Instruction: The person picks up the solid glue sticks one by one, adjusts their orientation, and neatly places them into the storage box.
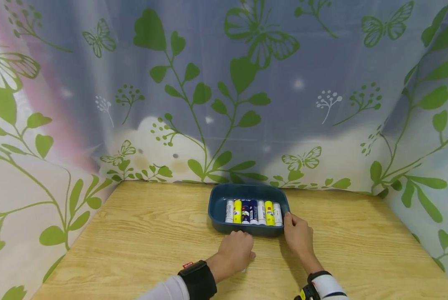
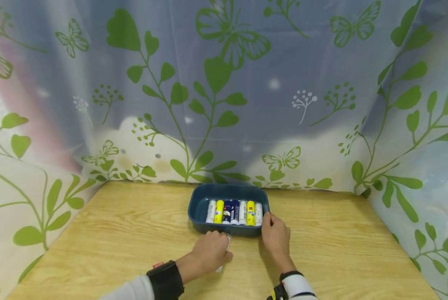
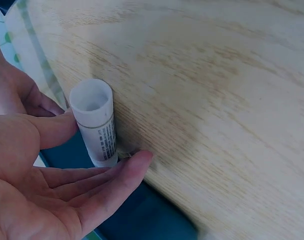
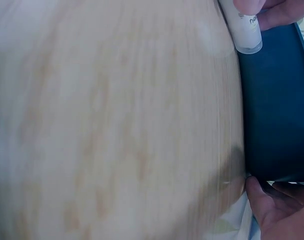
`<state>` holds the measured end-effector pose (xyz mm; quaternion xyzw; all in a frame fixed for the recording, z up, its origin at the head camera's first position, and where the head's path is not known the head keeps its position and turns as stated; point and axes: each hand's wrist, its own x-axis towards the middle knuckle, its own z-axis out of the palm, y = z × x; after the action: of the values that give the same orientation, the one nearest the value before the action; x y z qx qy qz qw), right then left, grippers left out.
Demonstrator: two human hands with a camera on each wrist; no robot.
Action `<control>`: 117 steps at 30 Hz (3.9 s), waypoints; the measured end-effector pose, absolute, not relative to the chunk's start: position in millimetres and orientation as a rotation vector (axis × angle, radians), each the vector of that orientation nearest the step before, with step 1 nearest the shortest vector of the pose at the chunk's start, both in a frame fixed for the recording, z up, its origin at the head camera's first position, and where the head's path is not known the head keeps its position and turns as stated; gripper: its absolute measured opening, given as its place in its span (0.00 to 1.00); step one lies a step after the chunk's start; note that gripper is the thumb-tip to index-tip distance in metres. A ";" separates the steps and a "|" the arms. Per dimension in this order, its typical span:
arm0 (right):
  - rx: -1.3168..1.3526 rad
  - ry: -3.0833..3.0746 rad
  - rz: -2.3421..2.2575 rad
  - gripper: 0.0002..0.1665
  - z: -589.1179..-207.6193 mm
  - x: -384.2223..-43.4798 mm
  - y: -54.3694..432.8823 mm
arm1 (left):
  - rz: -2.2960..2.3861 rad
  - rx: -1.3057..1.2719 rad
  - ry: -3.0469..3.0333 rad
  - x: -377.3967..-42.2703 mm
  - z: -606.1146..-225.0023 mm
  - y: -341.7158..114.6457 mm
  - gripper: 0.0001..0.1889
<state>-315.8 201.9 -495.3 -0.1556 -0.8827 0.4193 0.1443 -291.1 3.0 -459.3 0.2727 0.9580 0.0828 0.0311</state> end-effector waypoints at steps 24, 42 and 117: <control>-0.455 -2.561 1.225 0.25 -494.4 -315.2 202.8 | 0.239 0.968 2.969 -293.3 -462.5 0.5 0.17; -0.443 -2.567 1.216 0.26 -494.0 -314.3 203.3 | 0.267 0.992 2.953 -295.8 -463.0 0.3 0.19; -0.442 -2.569 1.227 0.26 -493.9 -316.6 203.3 | 0.835 0.499 3.285 -383.8 -434.5 -36.1 0.14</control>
<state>-316.6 203.3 -493.9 -0.1523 -0.8841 0.4221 0.1300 -383.8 -36.1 -434.5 0.1441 0.9492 0.2412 -0.1416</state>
